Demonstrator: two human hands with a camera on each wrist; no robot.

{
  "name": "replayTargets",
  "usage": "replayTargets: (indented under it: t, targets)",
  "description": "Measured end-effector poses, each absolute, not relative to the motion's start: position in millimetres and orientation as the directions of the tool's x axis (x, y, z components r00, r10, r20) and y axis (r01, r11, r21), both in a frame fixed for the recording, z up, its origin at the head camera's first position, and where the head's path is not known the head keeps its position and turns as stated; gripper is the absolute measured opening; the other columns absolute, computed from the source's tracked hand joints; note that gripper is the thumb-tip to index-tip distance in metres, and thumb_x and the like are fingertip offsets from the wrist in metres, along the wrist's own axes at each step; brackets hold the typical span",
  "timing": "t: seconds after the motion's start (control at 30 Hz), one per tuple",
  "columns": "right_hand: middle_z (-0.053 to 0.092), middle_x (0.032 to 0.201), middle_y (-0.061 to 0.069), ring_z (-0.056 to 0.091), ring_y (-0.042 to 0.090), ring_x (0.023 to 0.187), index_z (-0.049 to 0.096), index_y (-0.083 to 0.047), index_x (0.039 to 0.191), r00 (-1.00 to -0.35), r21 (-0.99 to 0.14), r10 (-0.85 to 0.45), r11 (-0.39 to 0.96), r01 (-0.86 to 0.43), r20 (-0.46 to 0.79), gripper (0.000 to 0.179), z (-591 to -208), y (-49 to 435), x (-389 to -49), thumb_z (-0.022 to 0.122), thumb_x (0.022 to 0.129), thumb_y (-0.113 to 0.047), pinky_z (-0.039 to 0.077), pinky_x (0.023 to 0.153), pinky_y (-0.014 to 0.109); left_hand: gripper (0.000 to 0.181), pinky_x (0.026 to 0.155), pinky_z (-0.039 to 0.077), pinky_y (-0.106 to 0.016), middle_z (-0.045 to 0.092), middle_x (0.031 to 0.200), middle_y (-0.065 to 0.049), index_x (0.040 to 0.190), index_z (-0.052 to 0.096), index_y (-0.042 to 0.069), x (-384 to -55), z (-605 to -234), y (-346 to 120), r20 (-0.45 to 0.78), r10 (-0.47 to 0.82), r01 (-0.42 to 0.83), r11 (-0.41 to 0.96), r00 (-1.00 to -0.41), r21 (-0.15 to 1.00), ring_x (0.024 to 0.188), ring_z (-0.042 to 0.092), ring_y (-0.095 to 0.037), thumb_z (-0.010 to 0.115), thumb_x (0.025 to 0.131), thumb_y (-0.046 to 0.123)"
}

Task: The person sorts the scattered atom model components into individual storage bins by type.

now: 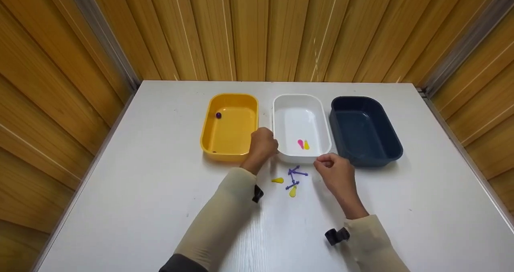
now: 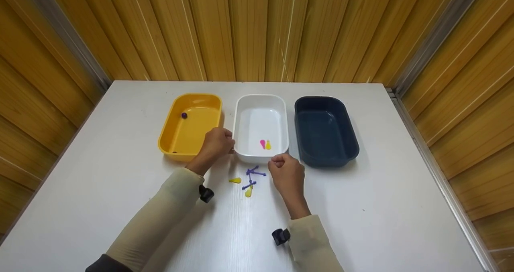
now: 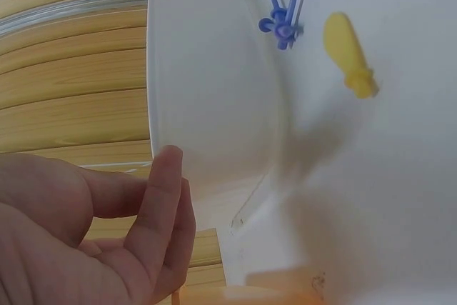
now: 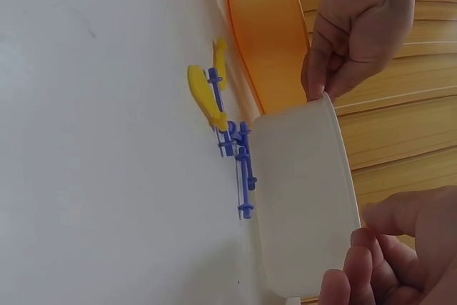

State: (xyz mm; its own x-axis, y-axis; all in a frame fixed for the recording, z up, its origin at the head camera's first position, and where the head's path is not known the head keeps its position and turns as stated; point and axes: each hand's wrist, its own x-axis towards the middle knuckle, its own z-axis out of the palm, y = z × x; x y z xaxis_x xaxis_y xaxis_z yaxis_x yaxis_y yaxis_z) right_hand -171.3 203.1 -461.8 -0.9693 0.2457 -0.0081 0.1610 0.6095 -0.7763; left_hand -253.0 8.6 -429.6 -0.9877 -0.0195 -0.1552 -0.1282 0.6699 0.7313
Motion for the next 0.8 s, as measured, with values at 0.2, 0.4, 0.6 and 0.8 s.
replayTargets:
  t: [0.2, 0.4, 0.6, 0.8]
  targets:
    - [0.071, 0.087, 0.008, 0.06, 0.018, 0.078, 0.074, -0.007, 0.098, -0.973, -0.776, 0.23, 0.61, 0.158, -0.018, 0.014, -469, 196, -166, 0.073, 0.092, -0.02, 0.047, 0.063, 0.021, 0.016, 0.06, 0.058, -0.027, 0.076, 0.093, -0.016, 0.101, 0.075, -0.005, -254, -429, 9, -0.167, -0.021, -0.136, 0.681, -0.986, 0.72, 0.074, 0.068, -0.025, 0.062, 0.092, 0.001]
    - [0.07, 0.085, 0.007, 0.06, 0.018, 0.077, 0.075, -0.008, 0.097, -0.975, -0.772, 0.219, 0.611, 0.173, -0.045, 0.012, -476, 184, -164, 0.073, 0.091, -0.018, 0.047, 0.063, 0.022, 0.018, 0.056, 0.054, -0.025, 0.075, 0.094, -0.014, 0.105, 0.074, -0.003, -253, -428, 9, -0.188, -0.027, -0.155, 0.69, -0.982, 0.708, 0.073, 0.066, -0.023, 0.061, 0.094, 0.002]
    - [0.071, 0.08, 0.004, 0.061, 0.014, 0.073, 0.076, -0.008, 0.093, -0.981, -0.768, 0.194, 0.624, 0.145, -0.027, 0.01, -481, 173, -162, 0.074, 0.087, -0.017, 0.047, 0.064, 0.022, 0.019, 0.057, 0.054, -0.025, 0.075, 0.095, -0.014, 0.105, 0.074, -0.004, -253, -428, 10, -0.198, -0.036, -0.17, 0.676, -0.979, 0.717, 0.075, 0.067, -0.024, 0.059, 0.094, 0.001]
    - [0.071, 0.078, 0.003, 0.061, 0.012, 0.071, 0.075, -0.007, 0.09, -0.984, -0.768, 0.175, 0.624, 0.145, -0.043, 0.006, -485, 161, -162, 0.075, 0.086, -0.012, 0.047, 0.062, 0.02, 0.019, 0.054, 0.051, -0.024, 0.074, 0.094, -0.014, 0.107, 0.074, -0.003, -253, -428, 11, -0.215, -0.04, -0.187, 0.661, -0.976, 0.726, 0.073, 0.065, -0.022, 0.061, 0.093, 0.001]
